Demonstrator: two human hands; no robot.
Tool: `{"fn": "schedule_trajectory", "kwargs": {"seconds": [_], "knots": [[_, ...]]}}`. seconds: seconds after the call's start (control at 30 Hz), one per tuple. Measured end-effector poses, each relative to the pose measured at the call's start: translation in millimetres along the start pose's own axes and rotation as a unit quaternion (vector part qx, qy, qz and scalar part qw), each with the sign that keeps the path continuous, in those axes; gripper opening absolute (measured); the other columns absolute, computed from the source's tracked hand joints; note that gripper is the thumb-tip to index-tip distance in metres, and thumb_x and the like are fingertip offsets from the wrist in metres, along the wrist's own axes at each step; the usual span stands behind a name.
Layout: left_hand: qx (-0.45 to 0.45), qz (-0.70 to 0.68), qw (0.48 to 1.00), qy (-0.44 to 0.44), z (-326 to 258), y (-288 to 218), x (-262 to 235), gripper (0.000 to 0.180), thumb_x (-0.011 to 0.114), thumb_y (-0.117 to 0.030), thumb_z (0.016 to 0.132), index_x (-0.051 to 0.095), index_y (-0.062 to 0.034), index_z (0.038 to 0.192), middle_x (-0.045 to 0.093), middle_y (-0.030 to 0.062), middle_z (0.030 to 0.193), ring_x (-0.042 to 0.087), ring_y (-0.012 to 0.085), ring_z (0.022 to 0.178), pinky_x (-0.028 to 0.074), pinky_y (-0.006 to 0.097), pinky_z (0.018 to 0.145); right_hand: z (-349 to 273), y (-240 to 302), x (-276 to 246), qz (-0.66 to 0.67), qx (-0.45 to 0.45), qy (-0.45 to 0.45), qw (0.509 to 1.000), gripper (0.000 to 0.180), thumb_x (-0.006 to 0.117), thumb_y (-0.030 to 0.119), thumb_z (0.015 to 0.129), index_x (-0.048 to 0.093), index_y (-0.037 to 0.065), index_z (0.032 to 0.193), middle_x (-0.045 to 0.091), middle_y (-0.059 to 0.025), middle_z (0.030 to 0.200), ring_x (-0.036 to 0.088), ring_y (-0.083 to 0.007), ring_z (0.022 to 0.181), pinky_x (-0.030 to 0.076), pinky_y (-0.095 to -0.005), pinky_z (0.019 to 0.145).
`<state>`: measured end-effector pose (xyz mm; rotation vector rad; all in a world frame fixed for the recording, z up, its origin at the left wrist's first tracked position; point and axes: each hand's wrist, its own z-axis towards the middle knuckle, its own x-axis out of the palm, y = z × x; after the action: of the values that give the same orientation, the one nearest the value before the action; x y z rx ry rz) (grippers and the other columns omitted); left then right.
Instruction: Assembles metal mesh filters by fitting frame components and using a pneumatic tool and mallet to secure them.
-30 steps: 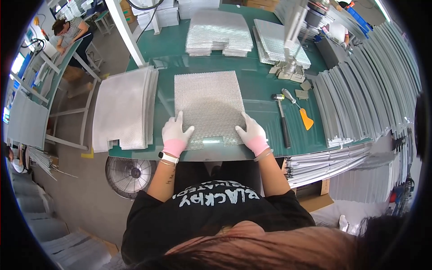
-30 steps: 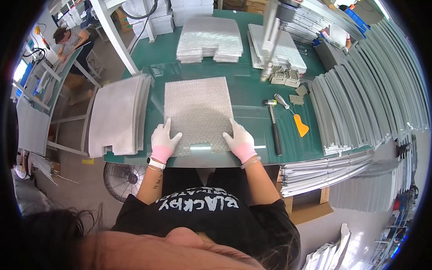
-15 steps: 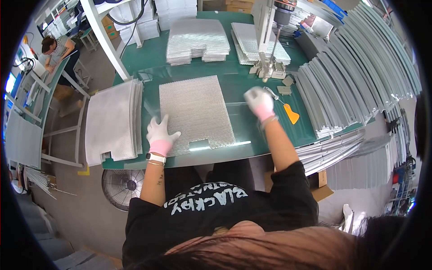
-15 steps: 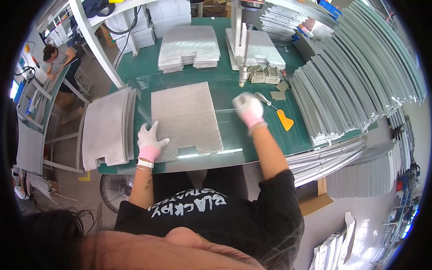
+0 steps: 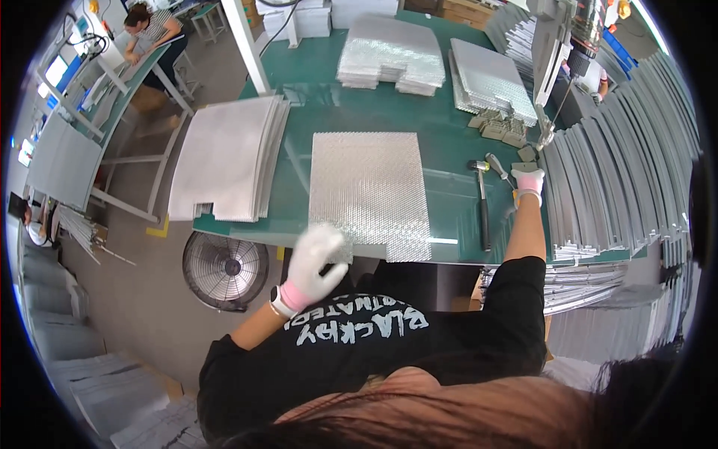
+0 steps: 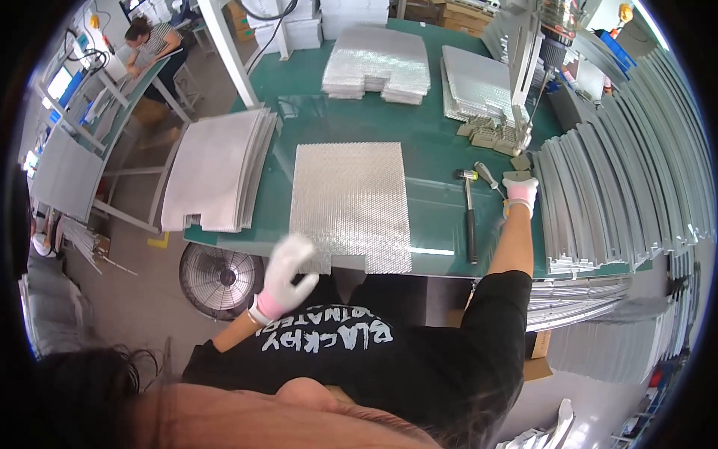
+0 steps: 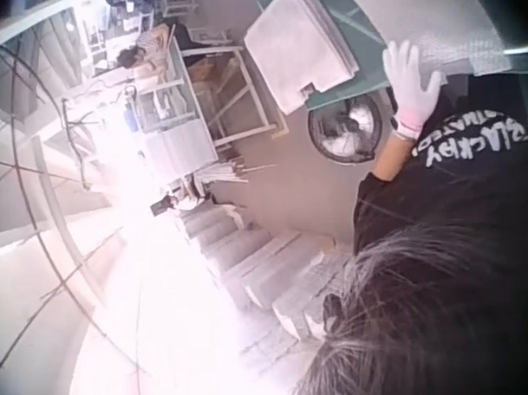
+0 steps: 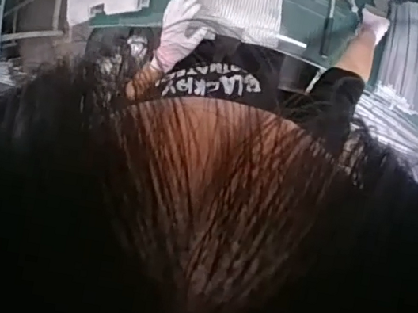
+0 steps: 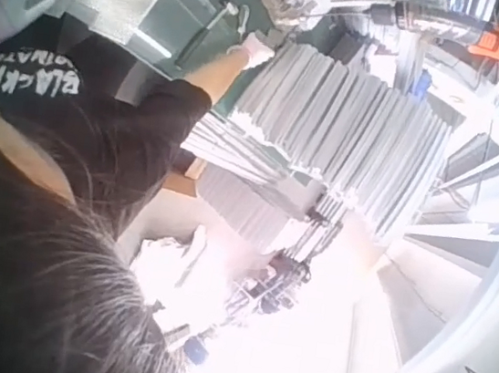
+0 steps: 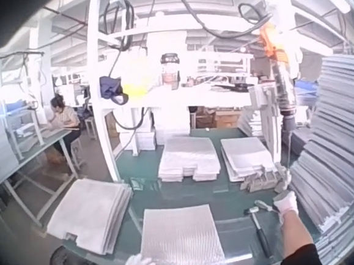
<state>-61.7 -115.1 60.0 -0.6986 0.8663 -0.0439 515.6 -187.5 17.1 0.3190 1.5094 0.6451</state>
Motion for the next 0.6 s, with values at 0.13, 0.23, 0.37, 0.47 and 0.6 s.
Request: {"fn": "schedule_trajectory", "kwargs": {"seconds": [0.13,0.23,0.37,0.47,0.6], "knots": [[-0.269,-0.451,0.799,0.293,-58.5,13.6,27.4,0.028,0.054,-0.024,0.099,0.061,0.0004,0.111,0.067,0.0074,0.101,0.064,0.0157,0.091,0.052,0.032,0.086,37.8,-43.6,-2.9,-0.017,-0.159,-0.015,0.987,0.039,0.071,0.027,0.080,0.063,-0.001,0.105,0.069,-0.0192,0.103,0.067,-0.0306,0.094,0.051,-0.0398,0.082],[-0.429,-0.614,0.658,0.078,-105.0,50.7,86.0,0.036,0.048,-0.032,0.103,0.053,-0.0006,0.119,0.062,0.0093,0.106,0.061,0.0182,0.099,0.051,0.034,0.090,-46.3,15.8,-19.6,0.298,-0.218,0.025,0.929,0.026,0.065,0.019,0.086,0.064,0.000,0.104,0.069,-0.0100,0.095,0.063,-0.0165,0.082,0.050,-0.0319,0.074],[-0.482,-0.634,0.604,-0.036,-73.9,41.0,92.0,0.039,0.051,-0.031,0.102,0.052,0.0038,0.119,0.061,0.0137,0.109,0.061,0.0233,0.102,0.050,0.037,0.091,-266.8,38.5,-44.3,0.213,-0.432,0.197,0.854,0.019,0.064,0.015,0.088,0.066,0.003,0.103,0.067,-0.0054,0.093,0.061,-0.0122,0.083,0.050,-0.0292,0.077],[-0.469,-0.616,0.632,-0.045,-58.1,32.7,91.5,0.039,0.054,-0.029,0.100,0.059,0.0071,0.113,0.065,0.0158,0.106,0.064,0.0240,0.099,0.052,0.036,0.087,-391.9,10.1,-24.8,0.281,-0.309,0.520,0.745,0.019,0.064,0.006,0.089,0.060,-0.001,0.106,0.069,-0.0090,0.096,0.068,-0.0155,0.091,0.054,-0.0297,0.078],[-0.439,-0.584,0.683,-0.003,-68.4,40.0,94.7,0.037,0.054,-0.028,0.100,0.059,0.0064,0.113,0.065,0.0144,0.106,0.064,0.0227,0.098,0.052,0.035,0.086,-454.3,-26.8,64.1,0.484,0.031,0.523,0.701,0.024,0.049,0.005,0.098,0.043,-0.004,0.120,0.060,-0.0159,0.116,0.068,-0.0218,0.096,0.060,-0.0369,0.084]]}}
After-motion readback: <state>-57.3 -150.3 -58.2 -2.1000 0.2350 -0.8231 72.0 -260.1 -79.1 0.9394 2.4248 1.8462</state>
